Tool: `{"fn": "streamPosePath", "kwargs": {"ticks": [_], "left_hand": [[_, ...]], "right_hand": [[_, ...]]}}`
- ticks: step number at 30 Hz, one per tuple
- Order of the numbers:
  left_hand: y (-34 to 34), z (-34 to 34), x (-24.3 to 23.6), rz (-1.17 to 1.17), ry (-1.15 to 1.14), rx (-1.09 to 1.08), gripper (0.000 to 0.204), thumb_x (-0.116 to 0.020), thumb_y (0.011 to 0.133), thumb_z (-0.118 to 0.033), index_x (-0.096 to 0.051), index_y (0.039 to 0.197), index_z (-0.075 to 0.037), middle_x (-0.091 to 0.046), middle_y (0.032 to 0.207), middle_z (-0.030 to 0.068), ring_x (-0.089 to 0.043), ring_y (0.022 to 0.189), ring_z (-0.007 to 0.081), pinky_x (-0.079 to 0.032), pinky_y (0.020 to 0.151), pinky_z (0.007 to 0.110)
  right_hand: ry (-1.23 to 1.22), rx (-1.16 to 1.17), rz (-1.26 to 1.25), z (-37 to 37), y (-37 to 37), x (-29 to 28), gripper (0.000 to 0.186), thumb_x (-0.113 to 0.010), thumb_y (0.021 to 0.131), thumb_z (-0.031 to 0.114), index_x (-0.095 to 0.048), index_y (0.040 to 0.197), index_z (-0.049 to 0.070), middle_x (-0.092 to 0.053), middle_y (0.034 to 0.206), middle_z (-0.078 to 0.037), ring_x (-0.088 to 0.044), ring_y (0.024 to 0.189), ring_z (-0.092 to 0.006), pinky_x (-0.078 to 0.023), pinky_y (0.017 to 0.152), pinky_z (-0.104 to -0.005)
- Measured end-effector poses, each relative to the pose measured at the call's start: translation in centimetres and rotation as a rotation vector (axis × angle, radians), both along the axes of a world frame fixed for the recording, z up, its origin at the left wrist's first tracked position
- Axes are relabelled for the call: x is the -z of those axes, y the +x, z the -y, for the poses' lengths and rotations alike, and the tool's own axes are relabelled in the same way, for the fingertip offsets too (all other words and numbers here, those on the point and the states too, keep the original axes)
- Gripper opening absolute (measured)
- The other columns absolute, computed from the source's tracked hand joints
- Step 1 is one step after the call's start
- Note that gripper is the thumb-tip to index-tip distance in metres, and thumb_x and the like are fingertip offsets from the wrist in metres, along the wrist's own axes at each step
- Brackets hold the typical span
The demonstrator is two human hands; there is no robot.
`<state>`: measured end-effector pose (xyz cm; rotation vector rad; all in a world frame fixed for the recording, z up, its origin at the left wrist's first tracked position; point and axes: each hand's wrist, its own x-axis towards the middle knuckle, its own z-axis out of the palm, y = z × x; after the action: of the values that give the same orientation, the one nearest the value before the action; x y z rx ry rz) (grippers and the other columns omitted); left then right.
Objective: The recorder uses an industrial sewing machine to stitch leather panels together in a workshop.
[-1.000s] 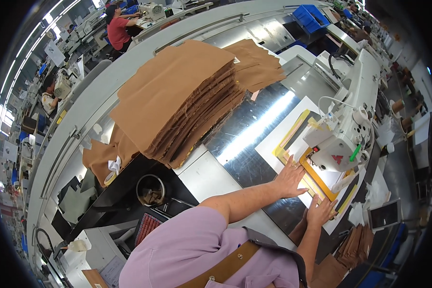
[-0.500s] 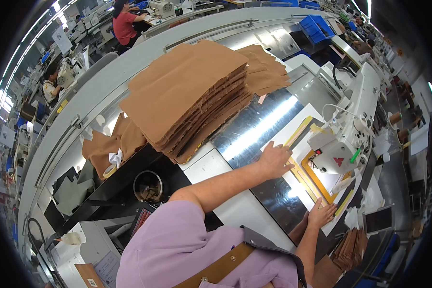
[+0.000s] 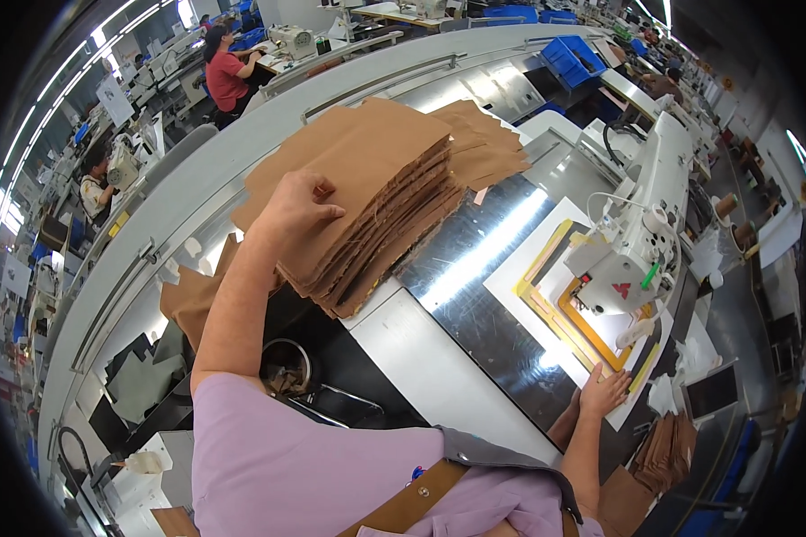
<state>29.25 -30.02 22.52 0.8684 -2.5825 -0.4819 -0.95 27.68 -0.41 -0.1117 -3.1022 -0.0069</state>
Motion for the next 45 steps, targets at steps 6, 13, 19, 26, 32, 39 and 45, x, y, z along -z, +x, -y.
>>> {"fn": "streamPosePath", "kwargs": {"ticks": [6,13,19,26,32,39,45], "left_hand": [[0.1,0.6,1.0,0.006,0.031,0.019,0.020,-0.078,0.077,-0.012,-0.078,0.089,0.004,-0.075,0.080,0.0164,-0.072,0.072,0.0250,-0.058,0.071,0.035],[-0.5,3.5,1.9,-0.039,0.148,-0.115,0.025,-0.078,0.072,-0.018,-0.079,0.088,0.001,-0.075,0.077,0.0163,-0.074,0.075,0.0253,-0.058,0.073,0.037],[-1.0,7.9,4.8,-0.275,0.048,-0.422,0.033,-0.072,0.087,-0.029,-0.074,0.103,0.000,-0.076,0.091,0.0177,-0.074,0.086,0.0258,-0.056,0.080,0.038],[-7.5,-11.6,3.2,-0.659,0.517,0.323,0.015,-0.058,0.107,-0.015,-0.062,0.112,-0.002,-0.061,0.094,-0.0037,-0.056,0.091,0.0041,-0.047,0.079,0.022],[-7.6,-32.3,11.3,-0.244,0.816,0.906,0.011,-0.061,0.101,-0.011,-0.062,0.105,-0.001,-0.068,0.088,0.0144,-0.068,0.081,0.0270,-0.053,0.076,0.037],[-7.7,-42.5,16.1,0.240,0.822,1.350,0.011,-0.060,0.100,-0.017,-0.060,0.101,-0.006,-0.070,0.091,0.0162,-0.068,0.088,0.0398,-0.053,0.076,0.048],[-9.3,-42.0,10.6,0.253,0.450,1.332,0.010,-0.062,0.099,-0.015,-0.061,0.103,-0.006,-0.071,0.093,0.0147,-0.069,0.089,0.0378,-0.054,0.077,0.046]], "right_hand": [[-0.004,0.000,0.009,-0.3,0.1,0.8,0.085,-0.036,0.105,0.060,-0.030,0.158,-0.006,-0.025,0.169,-0.019,-0.017,0.158,-0.0323,-0.012,0.127,-0.0550],[-0.013,0.012,0.012,-0.3,-0.3,0.7,0.087,-0.035,0.104,0.062,-0.029,0.158,-0.006,-0.024,0.169,-0.020,-0.017,0.158,-0.0324,-0.010,0.127,-0.0546],[-0.061,-0.040,-0.052,0.1,-1.3,1.2,0.087,-0.040,0.103,0.061,-0.031,0.157,-0.006,-0.026,0.167,-0.022,-0.020,0.157,-0.0347,-0.013,0.126,-0.0560],[-0.480,-0.391,-0.518,-3.5,2.0,3.7,0.055,-0.062,0.100,0.029,-0.050,0.145,0.000,-0.044,0.156,-0.022,-0.042,0.143,-0.0399,-0.031,0.118,-0.0528],[-1.471,-0.363,0.557,0.5,11.2,-1.2,0.055,-0.042,0.112,0.042,-0.058,0.138,-0.003,-0.071,0.117,-0.015,-0.069,0.095,-0.0144,-0.056,0.073,-0.0256],[-1.490,-0.324,0.682,-1.0,10.4,-2.7,0.061,-0.053,0.106,0.047,-0.054,0.143,-0.002,-0.066,0.131,-0.017,-0.061,0.125,-0.0229,-0.046,0.108,-0.0333],[-1.428,-0.441,0.262,-2.4,9.5,-6.7,0.017,-0.071,0.097,0.014,-0.067,0.108,0.002,-0.072,0.098,-0.002,-0.063,0.095,-0.0095,-0.051,0.087,-0.0269]]}}
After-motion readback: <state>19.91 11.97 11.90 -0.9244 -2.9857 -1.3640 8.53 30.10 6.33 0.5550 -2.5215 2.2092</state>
